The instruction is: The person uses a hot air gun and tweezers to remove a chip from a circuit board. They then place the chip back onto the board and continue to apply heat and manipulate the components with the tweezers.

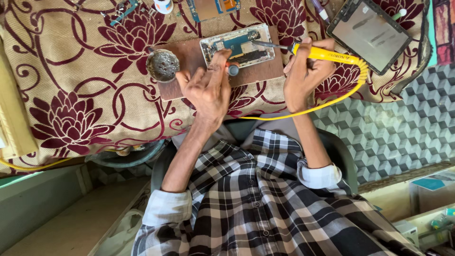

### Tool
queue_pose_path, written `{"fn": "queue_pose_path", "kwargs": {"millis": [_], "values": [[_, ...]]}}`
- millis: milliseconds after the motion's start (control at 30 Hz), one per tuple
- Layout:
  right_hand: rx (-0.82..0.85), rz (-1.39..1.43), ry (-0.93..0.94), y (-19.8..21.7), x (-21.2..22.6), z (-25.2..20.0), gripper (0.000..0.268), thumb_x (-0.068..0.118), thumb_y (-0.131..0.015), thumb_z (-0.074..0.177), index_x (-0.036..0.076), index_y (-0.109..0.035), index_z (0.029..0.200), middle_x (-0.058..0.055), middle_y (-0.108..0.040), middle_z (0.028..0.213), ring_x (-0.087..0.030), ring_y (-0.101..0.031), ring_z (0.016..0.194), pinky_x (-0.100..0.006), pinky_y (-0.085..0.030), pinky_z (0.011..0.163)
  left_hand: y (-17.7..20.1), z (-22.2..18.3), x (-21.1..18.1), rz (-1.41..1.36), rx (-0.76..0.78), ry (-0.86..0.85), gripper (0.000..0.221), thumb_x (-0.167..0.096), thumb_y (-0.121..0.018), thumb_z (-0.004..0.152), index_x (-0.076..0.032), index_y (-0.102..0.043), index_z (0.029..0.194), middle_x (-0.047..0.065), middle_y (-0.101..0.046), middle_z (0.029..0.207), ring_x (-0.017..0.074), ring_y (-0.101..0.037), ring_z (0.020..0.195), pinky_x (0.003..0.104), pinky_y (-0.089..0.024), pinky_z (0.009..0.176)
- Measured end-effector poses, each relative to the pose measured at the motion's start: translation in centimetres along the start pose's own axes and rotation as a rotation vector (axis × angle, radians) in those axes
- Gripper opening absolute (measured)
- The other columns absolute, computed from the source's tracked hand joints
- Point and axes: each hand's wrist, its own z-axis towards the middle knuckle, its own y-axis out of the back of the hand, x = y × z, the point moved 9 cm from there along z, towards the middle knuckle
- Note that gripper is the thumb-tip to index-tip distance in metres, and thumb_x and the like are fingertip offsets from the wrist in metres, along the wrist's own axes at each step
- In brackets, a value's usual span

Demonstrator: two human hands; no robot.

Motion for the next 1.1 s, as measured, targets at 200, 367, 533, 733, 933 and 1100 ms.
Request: {"fn": "queue_pose_path", "kwargs": {"millis": [200, 367, 533, 733, 933, 1100], "values": [[0.038, 0.069, -0.049, -0.7, -0.9, 1.9, 0.020, 0.003, -0.056, 0.114, 0.001, -0.046, 0.097, -0.005, -0.051, 0.069, -0.009, -0.049, 0.047, -0.027, -0.042, 0.043, -0.4, -0.3, 0.0, -0.011, -0.004, -0.002, 0.035, -0.014, -0.073, 0.103, -0.015, -0.066, 0.137, -0.002, -0.063, 0.062, 0.0157, -0.038, 0.059, 0.037, -0.029, 0.079], [0.001, 0.189, -0.144, -0.6, -3.2, 2.8, 0.018, 0.003, -0.055, 0.111, 0.001, -0.047, 0.095, -0.003, -0.049, 0.066, -0.009, -0.046, 0.047, -0.027, -0.039, 0.042, 0.4, 0.2, -0.5, -0.029, 0.011, -0.016, 0.036, -0.006, -0.069, 0.101, -0.015, -0.066, 0.136, -0.001, -0.076, 0.084, 0.0147, -0.049, 0.065, 0.037, -0.029, 0.081], [-0.069, 0.326, -0.345, 0.2, -7.0, 1.7, 0.013, 0.011, -0.058, 0.104, 0.001, -0.053, 0.098, -0.002, -0.049, 0.069, -0.008, -0.046, 0.048, -0.025, -0.036, 0.039, 0.7, 0.9, -0.7, -0.042, 0.024, 0.014, 0.036, -0.005, -0.071, 0.098, -0.014, -0.066, 0.132, 0.000, -0.076, 0.086, 0.0143, -0.055, 0.066, 0.037, -0.030, 0.080], [-0.299, 0.492, -0.705, 2.1, -11.8, -0.7, 0.025, 0.029, -0.069, 0.095, 0.012, -0.052, 0.100, 0.000, -0.049, 0.070, -0.008, -0.047, 0.050, -0.024, -0.036, 0.040, 0.8, 1.1, -0.5, -0.032, 0.029, 0.017, 0.045, 0.004, -0.063, 0.092, -0.016, -0.064, 0.132, -0.002, -0.078, 0.090, 0.0141, -0.053, 0.064, 0.037, -0.032, 0.081], [-0.165, 0.455, -0.585, 1.4, -10.3, 0.7, 0.036, 0.035, -0.065, 0.104, 0.009, -0.043, 0.093, -0.001, -0.041, 0.061, -0.011, -0.045, 0.046, -0.023, -0.035, 0.041, 0.3, 0.9, 0.2, -0.008, 0.085, 0.091, 0.050, 0.004, -0.061, 0.086, -0.022, -0.062, 0.130, -0.001, -0.066, 0.070, 0.0182, -0.051, 0.062, 0.039, -0.031, 0.081], [-0.080, 0.395, -0.262, 1.0, -8.1, 2.2, 0.026, 0.026, -0.053, 0.113, 0.007, -0.044, 0.097, -0.003, -0.046, 0.067, -0.012, -0.048, 0.051, -0.027, -0.041, 0.046, -0.3, 0.2, -0.6, 0.031, 0.106, -0.001, 0.060, -0.002, -0.063, 0.081, -0.017, -0.058, 0.138, 0.001, -0.070, 0.079, 0.0204, -0.055, 0.069, 0.041, -0.031, 0.082]]}}
